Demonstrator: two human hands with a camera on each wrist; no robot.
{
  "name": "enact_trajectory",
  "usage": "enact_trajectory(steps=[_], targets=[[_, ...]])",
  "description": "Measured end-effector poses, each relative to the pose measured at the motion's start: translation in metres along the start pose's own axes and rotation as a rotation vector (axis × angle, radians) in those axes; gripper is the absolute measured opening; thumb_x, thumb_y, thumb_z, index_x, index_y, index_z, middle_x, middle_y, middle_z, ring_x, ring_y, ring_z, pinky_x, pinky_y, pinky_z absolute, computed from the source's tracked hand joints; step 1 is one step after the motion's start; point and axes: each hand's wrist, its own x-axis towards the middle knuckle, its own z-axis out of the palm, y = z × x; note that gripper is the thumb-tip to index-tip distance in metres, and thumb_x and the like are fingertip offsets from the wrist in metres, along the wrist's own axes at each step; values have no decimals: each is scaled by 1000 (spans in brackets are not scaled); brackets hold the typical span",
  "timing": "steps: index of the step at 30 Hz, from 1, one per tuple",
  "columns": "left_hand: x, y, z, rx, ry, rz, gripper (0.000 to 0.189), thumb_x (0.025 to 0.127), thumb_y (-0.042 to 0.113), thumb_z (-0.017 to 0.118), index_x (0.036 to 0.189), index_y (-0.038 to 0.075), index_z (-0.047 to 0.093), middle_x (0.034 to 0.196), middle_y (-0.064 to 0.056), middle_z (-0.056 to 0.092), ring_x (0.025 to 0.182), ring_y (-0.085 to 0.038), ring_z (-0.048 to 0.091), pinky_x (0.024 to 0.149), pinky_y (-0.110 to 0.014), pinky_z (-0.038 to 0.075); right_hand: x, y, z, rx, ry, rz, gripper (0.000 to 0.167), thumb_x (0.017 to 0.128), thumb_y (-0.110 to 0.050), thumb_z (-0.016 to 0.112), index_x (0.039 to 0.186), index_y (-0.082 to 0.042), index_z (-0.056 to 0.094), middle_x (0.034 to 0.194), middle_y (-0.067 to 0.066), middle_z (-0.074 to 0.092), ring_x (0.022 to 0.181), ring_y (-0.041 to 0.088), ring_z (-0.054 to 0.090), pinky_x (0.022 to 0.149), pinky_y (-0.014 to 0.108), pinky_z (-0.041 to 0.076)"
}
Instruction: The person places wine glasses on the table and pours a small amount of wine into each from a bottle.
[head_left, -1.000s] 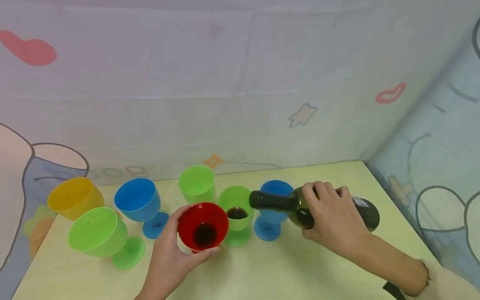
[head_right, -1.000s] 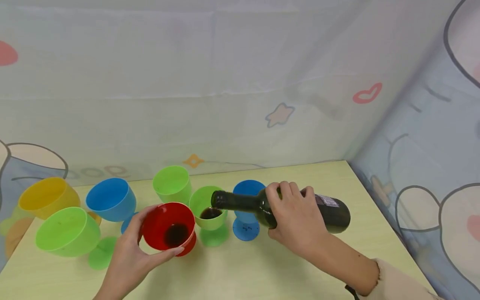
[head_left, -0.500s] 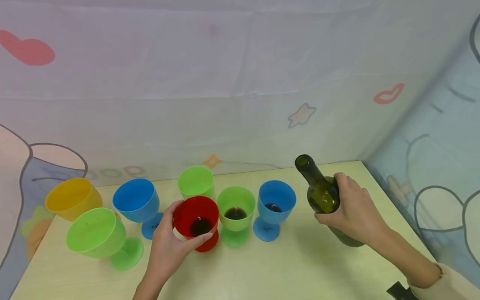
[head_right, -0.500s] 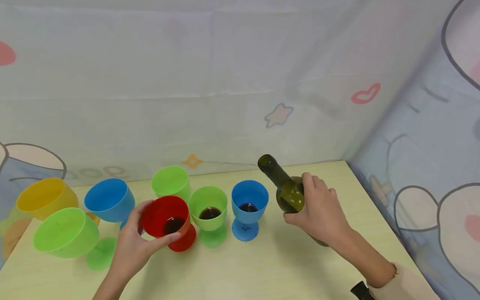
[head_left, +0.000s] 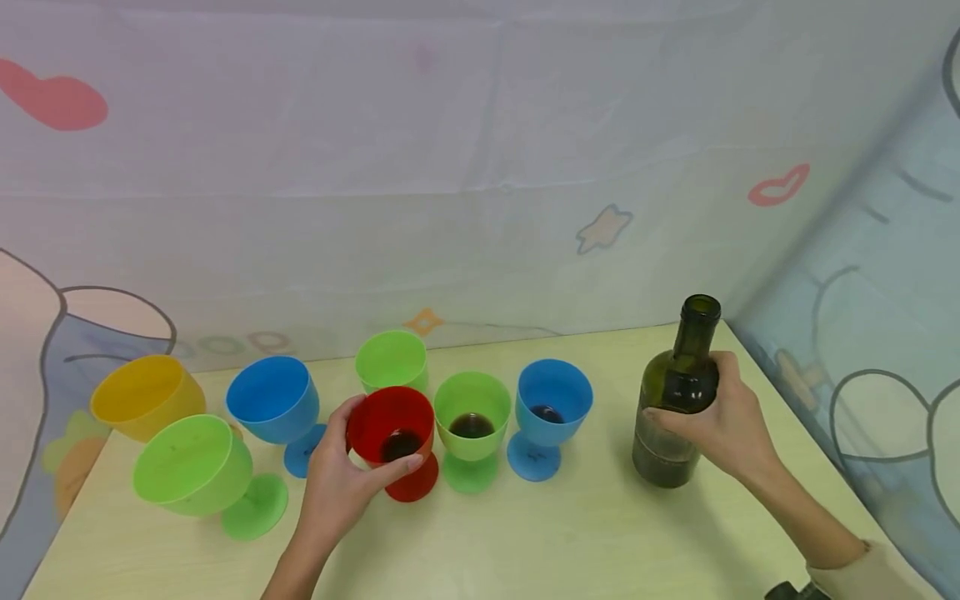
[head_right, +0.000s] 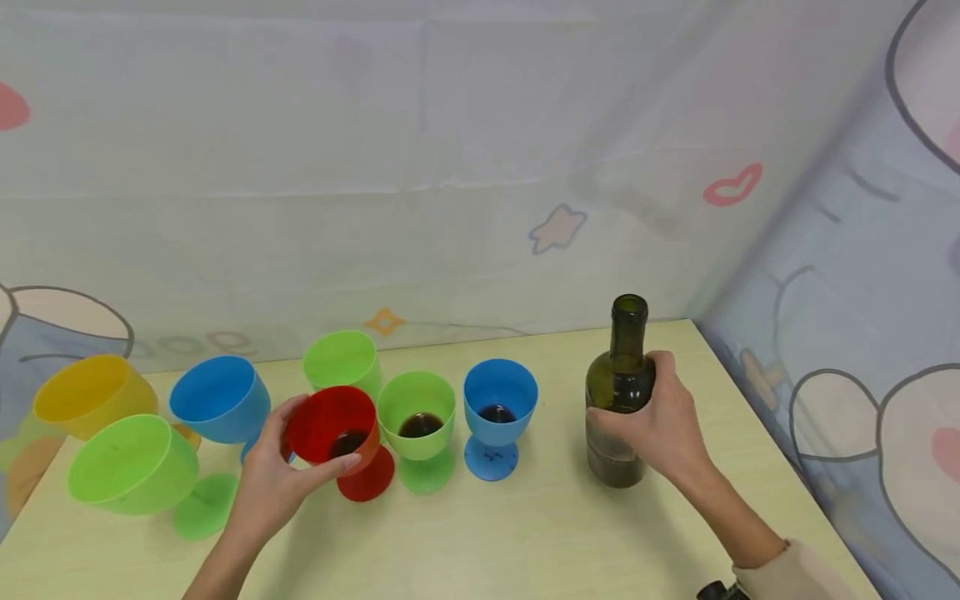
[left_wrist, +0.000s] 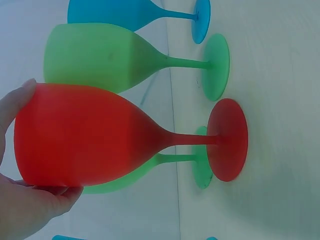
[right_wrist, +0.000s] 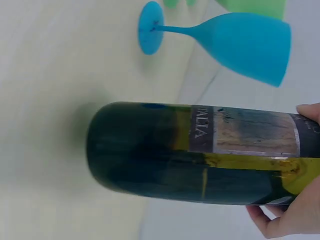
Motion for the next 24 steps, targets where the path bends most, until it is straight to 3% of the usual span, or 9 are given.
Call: enact_trajectory(steps=[11, 24], targets=[[5, -4, 1, -26, -17, 23, 87, 67, 26, 81, 135, 6, 30, 127, -11, 46, 115, -28, 42, 83, -46, 48, -1, 26, 6, 78, 25, 157, 85, 72, -28, 77, 129, 3, 23, 116, 29, 45, 101, 45, 48, 75, 54, 42], [9, -5, -1, -34, -21, 44, 89, 67, 26, 81, 136, 4, 29, 130, -11, 40, 117, -28, 40, 89, -47, 45, -3, 34, 3, 88, 50, 219, 82, 73, -31, 76, 127, 1, 24, 116, 27, 44, 102, 43, 48, 76, 51, 41]])
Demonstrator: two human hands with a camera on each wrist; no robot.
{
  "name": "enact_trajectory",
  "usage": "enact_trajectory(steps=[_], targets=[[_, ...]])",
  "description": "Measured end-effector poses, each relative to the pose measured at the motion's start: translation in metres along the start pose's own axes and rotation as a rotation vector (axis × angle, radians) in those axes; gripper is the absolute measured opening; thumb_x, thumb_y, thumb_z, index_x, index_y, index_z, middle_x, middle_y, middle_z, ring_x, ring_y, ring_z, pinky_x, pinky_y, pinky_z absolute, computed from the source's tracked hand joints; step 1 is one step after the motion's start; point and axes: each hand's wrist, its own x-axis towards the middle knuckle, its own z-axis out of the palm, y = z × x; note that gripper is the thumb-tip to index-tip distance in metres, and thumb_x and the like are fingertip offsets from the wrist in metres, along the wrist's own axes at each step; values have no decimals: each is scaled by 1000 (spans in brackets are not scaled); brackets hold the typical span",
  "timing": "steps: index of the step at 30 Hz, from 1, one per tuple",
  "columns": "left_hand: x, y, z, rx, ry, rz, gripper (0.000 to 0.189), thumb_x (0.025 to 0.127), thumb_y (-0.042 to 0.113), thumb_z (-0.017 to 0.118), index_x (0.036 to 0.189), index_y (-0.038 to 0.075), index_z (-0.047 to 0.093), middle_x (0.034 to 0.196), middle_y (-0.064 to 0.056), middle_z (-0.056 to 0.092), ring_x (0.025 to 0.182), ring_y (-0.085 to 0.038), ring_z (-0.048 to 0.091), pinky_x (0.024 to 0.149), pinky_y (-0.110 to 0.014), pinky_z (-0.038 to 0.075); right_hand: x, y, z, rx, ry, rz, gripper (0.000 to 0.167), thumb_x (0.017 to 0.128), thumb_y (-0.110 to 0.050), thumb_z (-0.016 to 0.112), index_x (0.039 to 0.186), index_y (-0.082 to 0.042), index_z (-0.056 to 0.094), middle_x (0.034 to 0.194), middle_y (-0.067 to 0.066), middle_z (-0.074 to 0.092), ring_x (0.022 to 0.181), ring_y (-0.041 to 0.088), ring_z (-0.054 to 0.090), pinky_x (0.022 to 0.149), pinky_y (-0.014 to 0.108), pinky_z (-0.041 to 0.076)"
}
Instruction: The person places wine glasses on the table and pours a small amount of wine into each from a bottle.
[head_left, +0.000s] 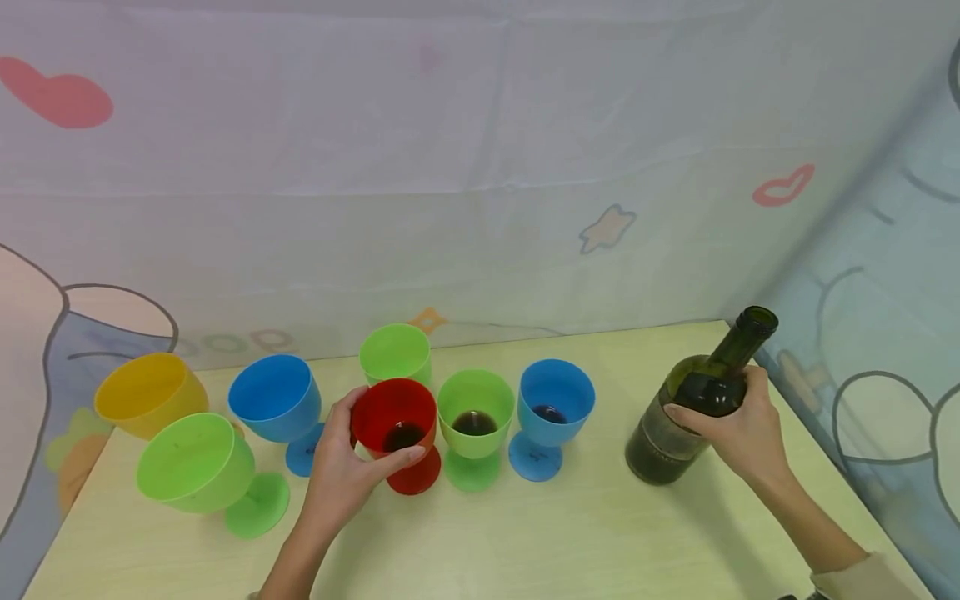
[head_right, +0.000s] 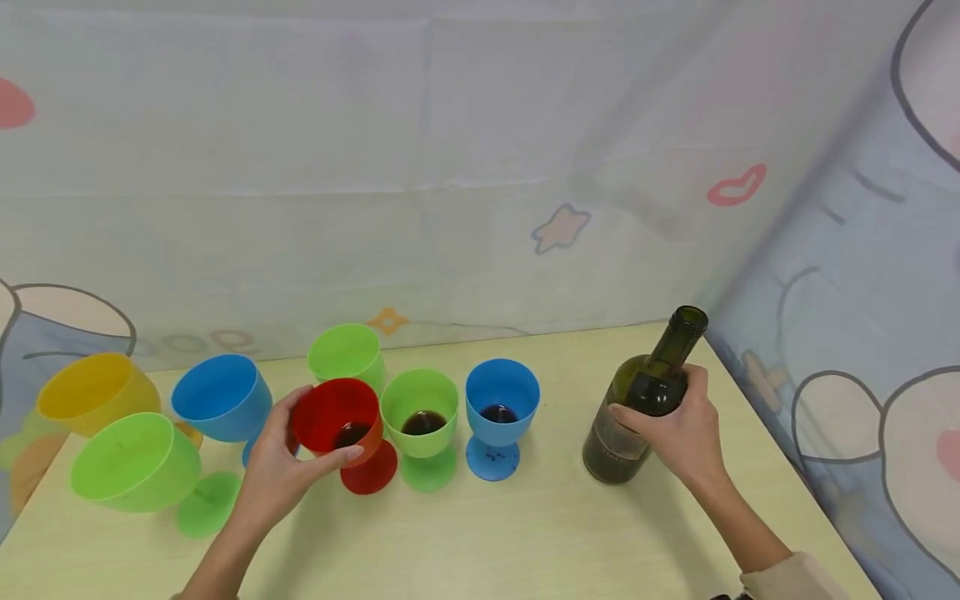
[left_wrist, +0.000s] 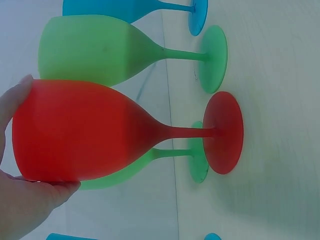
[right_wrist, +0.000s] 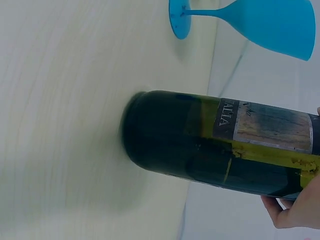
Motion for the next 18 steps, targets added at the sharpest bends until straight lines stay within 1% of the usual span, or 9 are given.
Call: enact_trajectory(steps=[8, 13, 18], targets=[[0, 1, -2, 7, -19, -10, 92, 69, 27, 80, 139, 4, 26, 133, -12, 39, 121, -30, 36, 92, -50, 41, -3, 7, -3, 5, -17, -18, 83, 74, -28, 76, 128, 3, 21, 119, 28, 41, 104, 46, 45, 79, 57, 39], [0, 2, -3, 29, -39, -23, 94, 70, 29, 79, 141, 3, 23, 136, -13, 36, 124, -32, 34, 93, -51, 40, -4, 8, -3, 13, -9, -32, 82, 74, -27, 76, 128, 1, 22, 118, 27, 42, 104, 46, 46, 80, 57, 39], [0, 4, -5, 50, -61, -13, 96, 71, 31, 78, 142, 3, 20, 138, -14, 34, 126, -33, 31, 95, -52, 38, -5, 9, -3, 14, -10, -35, 81, 74, -27, 76, 128, 1, 22, 118, 28, 42, 104, 47, 46, 80, 57, 39]])
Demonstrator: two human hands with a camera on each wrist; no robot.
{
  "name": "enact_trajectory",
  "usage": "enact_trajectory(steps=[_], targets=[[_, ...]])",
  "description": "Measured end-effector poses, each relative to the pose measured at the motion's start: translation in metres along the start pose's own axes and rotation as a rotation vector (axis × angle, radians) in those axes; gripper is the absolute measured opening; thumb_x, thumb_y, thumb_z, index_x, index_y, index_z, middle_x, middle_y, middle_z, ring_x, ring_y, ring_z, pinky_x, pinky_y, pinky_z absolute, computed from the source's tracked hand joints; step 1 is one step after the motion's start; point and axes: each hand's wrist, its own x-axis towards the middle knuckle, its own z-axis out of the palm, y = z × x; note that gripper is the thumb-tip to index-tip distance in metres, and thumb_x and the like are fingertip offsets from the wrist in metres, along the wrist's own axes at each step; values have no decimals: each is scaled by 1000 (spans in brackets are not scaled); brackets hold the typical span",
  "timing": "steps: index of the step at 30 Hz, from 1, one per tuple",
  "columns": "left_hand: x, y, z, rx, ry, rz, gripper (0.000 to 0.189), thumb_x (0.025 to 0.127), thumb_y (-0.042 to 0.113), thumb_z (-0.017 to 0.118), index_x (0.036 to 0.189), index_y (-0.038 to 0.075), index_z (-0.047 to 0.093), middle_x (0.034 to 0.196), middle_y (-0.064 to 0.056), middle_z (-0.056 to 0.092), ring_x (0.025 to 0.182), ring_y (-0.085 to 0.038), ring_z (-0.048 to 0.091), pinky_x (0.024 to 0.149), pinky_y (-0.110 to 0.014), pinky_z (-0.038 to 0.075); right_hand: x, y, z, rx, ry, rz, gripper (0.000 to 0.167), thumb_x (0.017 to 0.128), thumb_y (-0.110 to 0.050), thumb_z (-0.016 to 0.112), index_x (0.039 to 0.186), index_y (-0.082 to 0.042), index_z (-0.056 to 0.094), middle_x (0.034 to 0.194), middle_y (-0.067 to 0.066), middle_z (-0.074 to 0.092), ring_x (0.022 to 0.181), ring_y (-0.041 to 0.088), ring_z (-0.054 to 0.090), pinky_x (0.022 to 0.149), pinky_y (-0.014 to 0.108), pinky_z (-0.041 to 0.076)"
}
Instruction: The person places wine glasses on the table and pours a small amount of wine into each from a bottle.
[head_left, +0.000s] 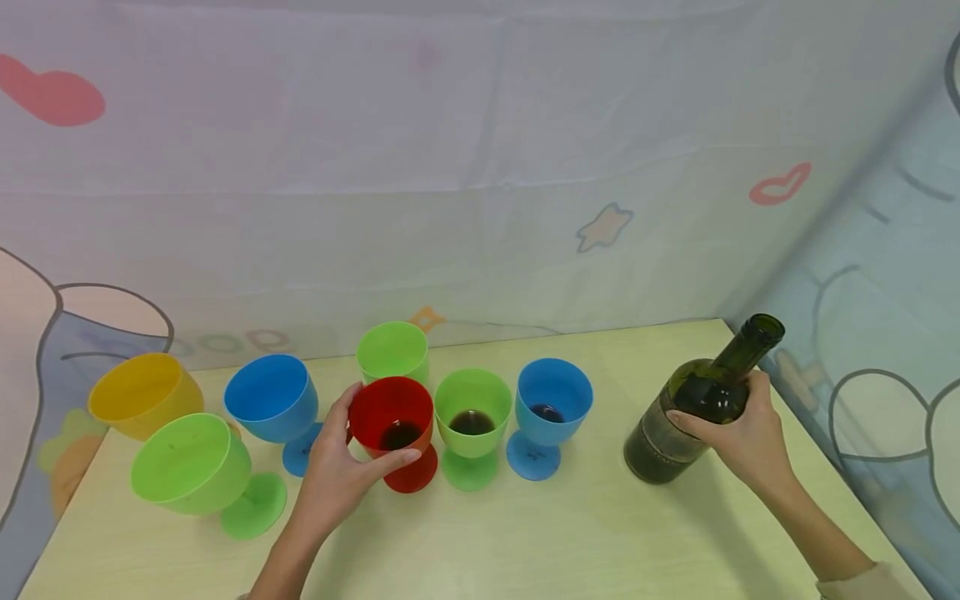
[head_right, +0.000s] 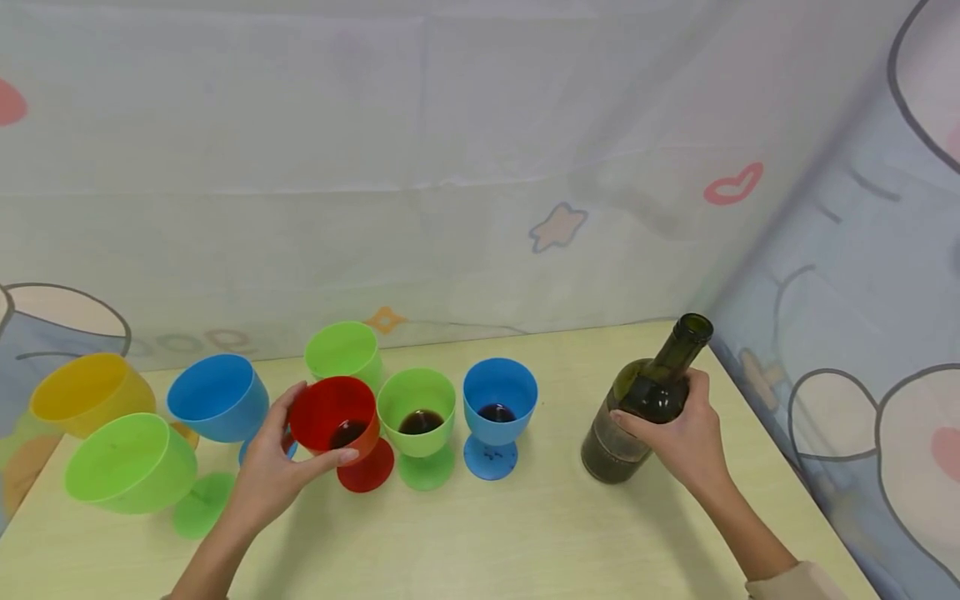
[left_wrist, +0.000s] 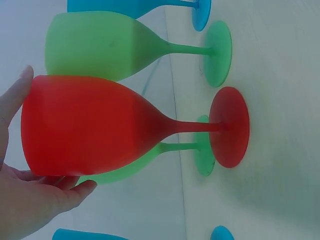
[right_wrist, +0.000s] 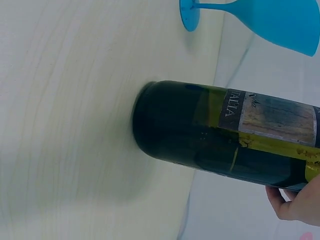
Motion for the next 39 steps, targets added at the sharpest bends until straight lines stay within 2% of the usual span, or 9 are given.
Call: enact_trajectory(steps=[4, 11, 15, 18, 25, 31, 39], targets=[[-1, 2, -6, 25, 0, 31, 91, 74, 31, 76, 142, 3, 22, 141, -14, 31, 128, -35, 28, 98, -51, 34, 0, -1, -1, 4, -7, 1, 81, 74, -27, 76, 128, 1, 22, 118, 29, 42, 104, 47, 46, 80, 57, 39], [2, 10, -25, 65, 58, 164, 69, 84, 25, 67, 138, 0, 31, 138, -17, 35, 126, -34, 32, 99, -51, 32, 0, -1, -1, 13, -15, -3, 81, 75, -26, 75, 128, 1, 21, 118, 29, 42, 104, 47, 46, 80, 57, 39], [8, 13, -39, 112, 41, 194, 63, 88, 23, 62, 137, -1, 31, 137, -19, 35, 126, -36, 32, 98, -53, 32, 0, -1, -2, 11, -21, 0, 81, 75, -26, 75, 128, 2, 21, 118, 29, 42, 103, 47, 46, 79, 57, 39], [16, 16, -49, 142, 1, 183, 62, 89, 24, 59, 138, -1, 31, 137, -20, 35, 126, -36, 32, 99, -52, 32, 0, 0, -1, 9, -21, -1, 81, 75, -26, 75, 128, 1, 21, 117, 29, 42, 103, 46, 47, 79, 56, 40], [35, 25, -65, 214, -78, 116, 67, 88, 30, 60, 140, 1, 28, 138, -21, 36, 125, -36, 36, 98, -48, 34, 1, 0, -1, 17, -34, 6, 82, 75, -25, 75, 129, 2, 19, 119, 30, 41, 104, 47, 46, 79, 57, 40], [52, 30, -69, 271, -162, 129, 64, 88, 19, 62, 139, -1, 29, 138, -23, 34, 125, -39, 35, 99, -49, 33, 1, 0, -2, 32, -40, -16, 81, 76, -24, 75, 129, 1, 19, 119, 29, 40, 105, 46, 45, 80, 57, 39], [71, 30, -67, 299, -273, 117, 62, 86, 13, 64, 137, -2, 33, 138, -25, 32, 124, -42, 33, 99, -52, 32, 0, -1, -1, 42, -39, -30, 81, 76, -25, 74, 129, 1, 19, 119, 28, 39, 106, 46, 44, 80, 57, 38]])
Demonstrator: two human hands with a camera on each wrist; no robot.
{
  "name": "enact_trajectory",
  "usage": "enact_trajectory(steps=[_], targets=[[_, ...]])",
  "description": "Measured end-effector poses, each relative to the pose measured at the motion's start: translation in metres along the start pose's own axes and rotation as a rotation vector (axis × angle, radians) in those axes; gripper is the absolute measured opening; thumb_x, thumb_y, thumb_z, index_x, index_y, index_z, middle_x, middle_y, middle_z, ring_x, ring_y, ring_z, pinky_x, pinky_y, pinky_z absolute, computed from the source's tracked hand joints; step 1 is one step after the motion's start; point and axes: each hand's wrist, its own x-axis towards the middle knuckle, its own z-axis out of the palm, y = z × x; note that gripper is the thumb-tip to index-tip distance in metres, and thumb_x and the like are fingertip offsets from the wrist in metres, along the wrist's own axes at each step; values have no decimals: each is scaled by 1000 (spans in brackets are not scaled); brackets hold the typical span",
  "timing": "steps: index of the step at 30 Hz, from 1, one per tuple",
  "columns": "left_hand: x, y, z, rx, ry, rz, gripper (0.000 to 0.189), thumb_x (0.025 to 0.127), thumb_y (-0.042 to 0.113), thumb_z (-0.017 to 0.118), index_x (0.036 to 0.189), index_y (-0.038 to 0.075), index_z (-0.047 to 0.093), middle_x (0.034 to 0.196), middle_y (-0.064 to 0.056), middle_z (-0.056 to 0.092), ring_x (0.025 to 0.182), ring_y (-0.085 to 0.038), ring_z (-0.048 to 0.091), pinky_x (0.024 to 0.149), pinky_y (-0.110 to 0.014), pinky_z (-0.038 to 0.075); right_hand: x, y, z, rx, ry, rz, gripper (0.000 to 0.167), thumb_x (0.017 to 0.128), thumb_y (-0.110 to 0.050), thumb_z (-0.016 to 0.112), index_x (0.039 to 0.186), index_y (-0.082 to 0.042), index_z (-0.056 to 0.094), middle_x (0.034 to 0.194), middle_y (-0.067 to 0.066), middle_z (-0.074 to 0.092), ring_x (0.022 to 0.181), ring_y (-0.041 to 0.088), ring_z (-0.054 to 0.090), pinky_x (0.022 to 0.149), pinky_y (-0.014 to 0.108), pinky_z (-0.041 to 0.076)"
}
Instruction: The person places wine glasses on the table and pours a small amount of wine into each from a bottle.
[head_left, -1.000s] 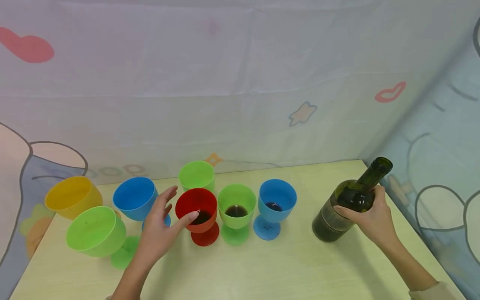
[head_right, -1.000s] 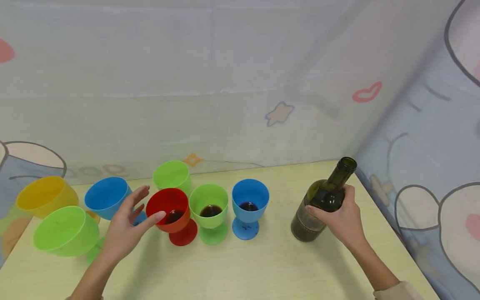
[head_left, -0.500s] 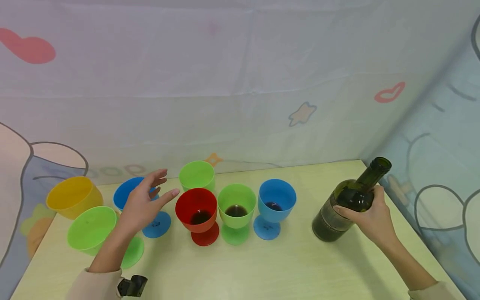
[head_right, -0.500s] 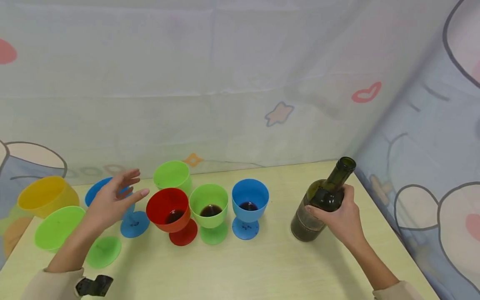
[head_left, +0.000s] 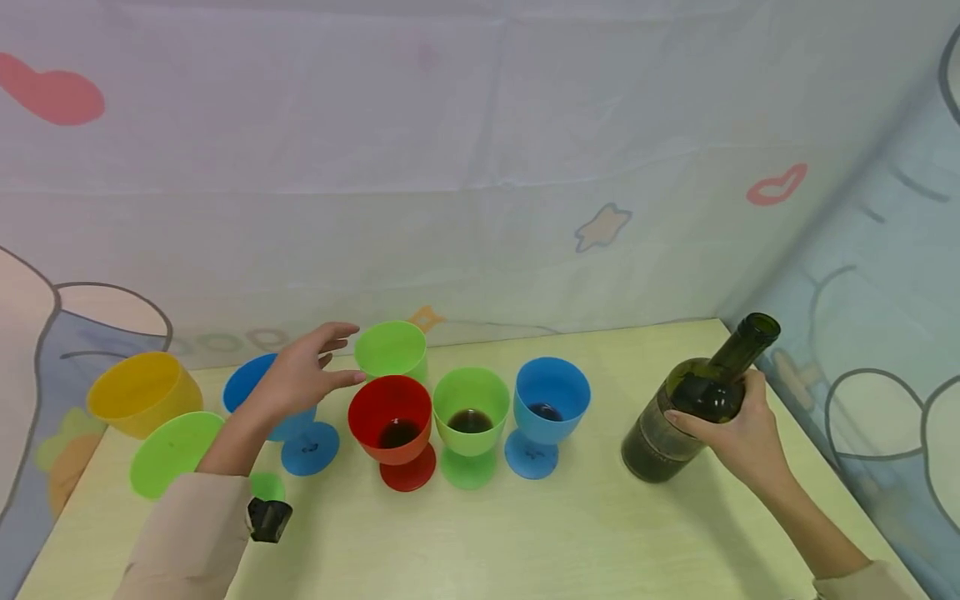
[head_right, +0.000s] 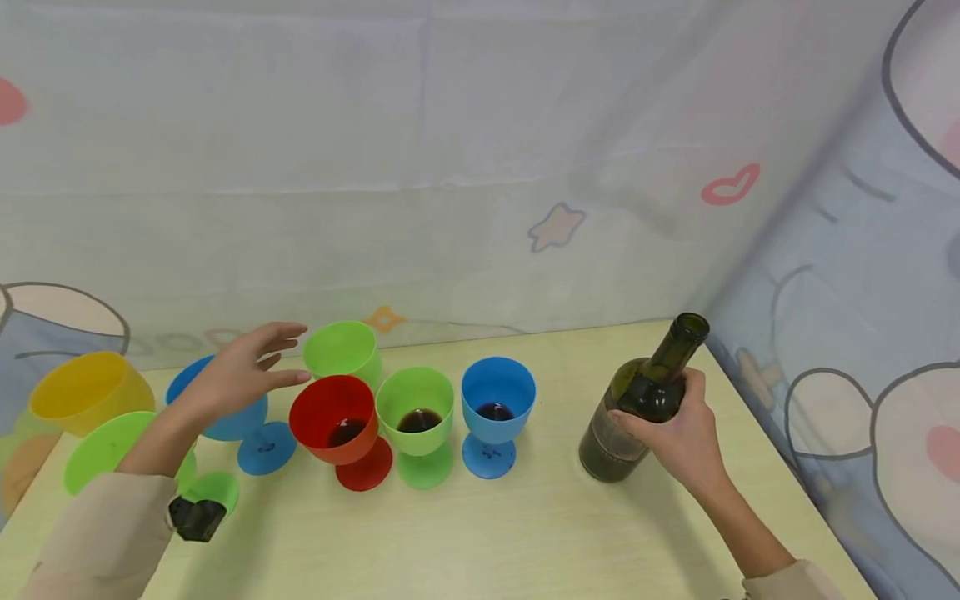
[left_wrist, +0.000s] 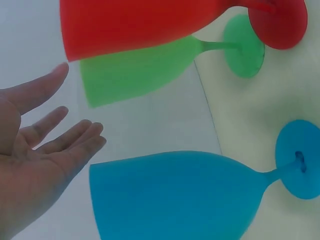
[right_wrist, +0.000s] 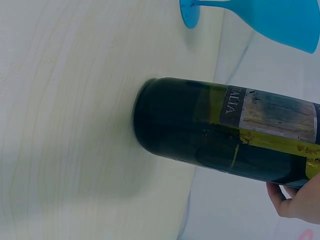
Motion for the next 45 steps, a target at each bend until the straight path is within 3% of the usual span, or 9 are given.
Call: enact_trajectory(steps=[8, 17, 24, 33, 45], targets=[[14, -5, -1, 23, -79, -3, 59, 85, 9, 64, 134, -4, 35, 137, -26, 33, 125, -44, 32, 93, -54, 38, 2, 1, 3, 1, 1, 7, 83, 75, -24, 75, 130, 1, 18, 120, 28, 39, 106, 45, 43, 81, 57, 38], [19, -8, -2, 80, -131, -10, 60, 85, 10, 64, 134, -6, 35, 136, -28, 34, 124, -45, 33, 91, -54, 39, 3, 0, 4, 3, 8, 13, 83, 75, -22, 76, 131, 1, 18, 121, 27, 39, 107, 45, 44, 82, 57, 38], [21, -9, 1, 83, -112, 0, 60, 84, 8, 64, 133, -10, 35, 135, -30, 35, 122, -47, 33, 92, -54, 39, 3, 1, 3, 12, 7, 13, 84, 75, -21, 76, 131, 0, 17, 122, 27, 38, 108, 45, 43, 83, 57, 38], [25, -10, 7, 60, -104, -42, 62, 84, 7, 63, 134, -11, 31, 137, -30, 30, 123, -49, 30, 90, -52, 41, 1, 1, 3, 4, 17, 12, 84, 74, -21, 76, 131, 0, 18, 121, 28, 38, 108, 46, 43, 83, 57, 38], [26, -13, 16, 46, 3, -48, 64, 83, 9, 67, 132, -13, 33, 134, -30, 33, 119, -48, 36, 91, -50, 41, 1, 5, 3, -11, 28, 24, 83, 75, -23, 76, 131, 0, 18, 120, 25, 39, 106, 43, 45, 82, 56, 39]])
